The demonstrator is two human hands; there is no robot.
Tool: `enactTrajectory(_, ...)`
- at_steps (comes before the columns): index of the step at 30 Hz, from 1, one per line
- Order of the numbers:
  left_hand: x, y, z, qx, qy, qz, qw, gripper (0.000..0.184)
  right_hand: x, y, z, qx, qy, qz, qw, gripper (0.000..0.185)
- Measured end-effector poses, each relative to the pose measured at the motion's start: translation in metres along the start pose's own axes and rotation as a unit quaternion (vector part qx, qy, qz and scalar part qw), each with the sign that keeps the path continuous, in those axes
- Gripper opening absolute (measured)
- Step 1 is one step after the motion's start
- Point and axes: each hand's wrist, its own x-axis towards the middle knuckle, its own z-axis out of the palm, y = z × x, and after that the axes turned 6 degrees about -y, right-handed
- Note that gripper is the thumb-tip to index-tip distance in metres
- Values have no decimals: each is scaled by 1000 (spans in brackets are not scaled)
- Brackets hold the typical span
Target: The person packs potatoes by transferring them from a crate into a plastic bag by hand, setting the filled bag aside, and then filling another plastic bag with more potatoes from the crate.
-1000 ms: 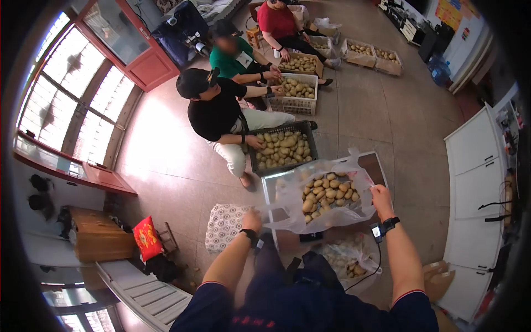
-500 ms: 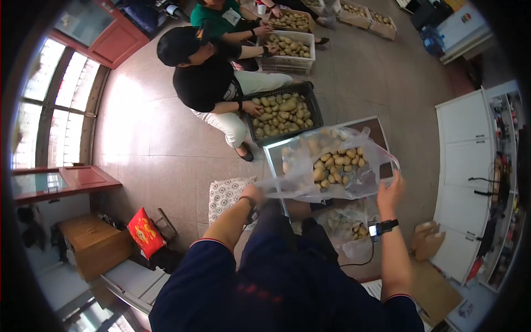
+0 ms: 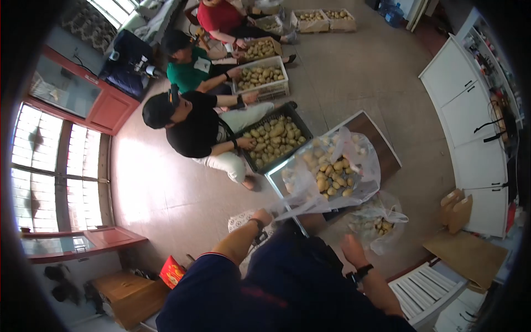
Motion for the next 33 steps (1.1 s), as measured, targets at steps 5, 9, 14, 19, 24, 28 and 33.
enactTrajectory(5,8,7,17,54,22,-35,998,47,-39,68,24,66,-16,57,996,22)
enactTrajectory(9,18,1,27,100,51,-38,993,48,-57,112,45,-30,19,15,999,19)
enactTrajectory(14,21,-15,26,67,84,-70,992,51,-58,146,49,-255,-9,-128,958,13)
enactTrajectory(19,11,-9,10,80,65,-29,994,48,-56,148,74,-387,-55,-96,915,11)
enactTrajectory(24,13,-15,-1,119,51,57,990,37,-67,146,104,-294,-47,-128,946,17)
enactTrajectory(28,21,-34,-10,247,-49,177,951,30,-95,50,76,259,-154,207,931,23)
enactTrajectory(33,35,-36,-50,329,-227,315,861,35,-78,-1,85,337,-202,325,860,23)
